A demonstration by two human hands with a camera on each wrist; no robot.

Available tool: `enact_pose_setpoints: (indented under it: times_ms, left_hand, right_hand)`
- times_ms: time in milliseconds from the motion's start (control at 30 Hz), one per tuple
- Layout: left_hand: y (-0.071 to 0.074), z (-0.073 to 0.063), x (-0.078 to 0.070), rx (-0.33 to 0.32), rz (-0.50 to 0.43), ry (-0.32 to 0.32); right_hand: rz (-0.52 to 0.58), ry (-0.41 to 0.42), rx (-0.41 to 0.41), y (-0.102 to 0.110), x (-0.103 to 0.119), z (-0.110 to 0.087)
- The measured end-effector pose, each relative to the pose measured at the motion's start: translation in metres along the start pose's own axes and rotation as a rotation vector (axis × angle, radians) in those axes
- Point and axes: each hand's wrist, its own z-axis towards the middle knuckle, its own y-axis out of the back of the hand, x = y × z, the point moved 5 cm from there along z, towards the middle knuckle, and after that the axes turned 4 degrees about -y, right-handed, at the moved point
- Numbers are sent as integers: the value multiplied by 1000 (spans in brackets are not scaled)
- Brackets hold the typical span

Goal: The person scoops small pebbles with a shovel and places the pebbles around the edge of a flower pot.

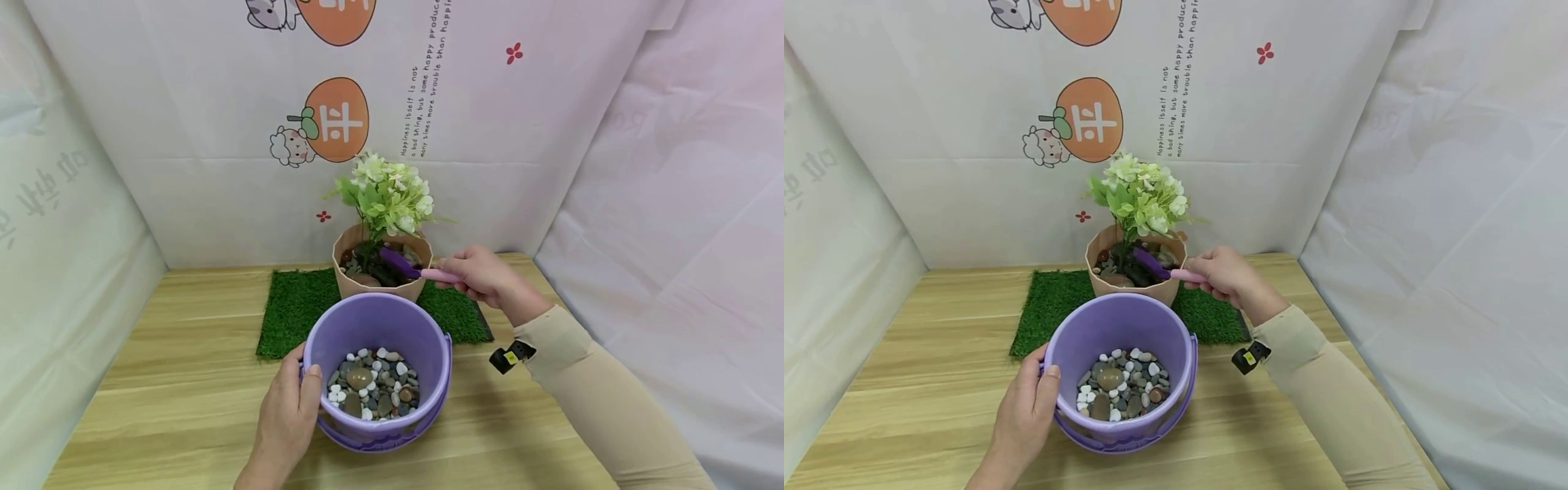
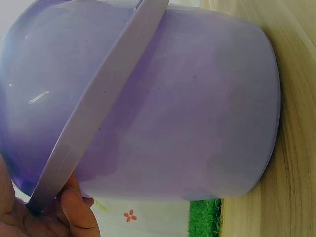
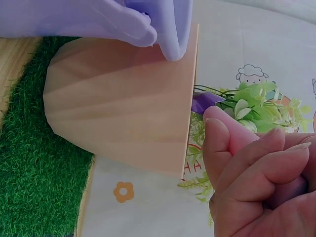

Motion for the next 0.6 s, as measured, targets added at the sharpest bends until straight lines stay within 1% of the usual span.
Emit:
enact_pose_setpoints:
  times_ms: [167, 333, 600]
  left_hand:
    - [-1, 0, 1, -3, 2, -10]
    - [0, 1, 1, 1, 2, -12]
    - [-1, 1, 1, 1, 4, -13]
  right_hand:
    - [4, 13, 26, 0, 2, -2]
    - [-6, 8, 34, 3, 3, -5]
    - [8, 7, 36, 3, 4, -7]
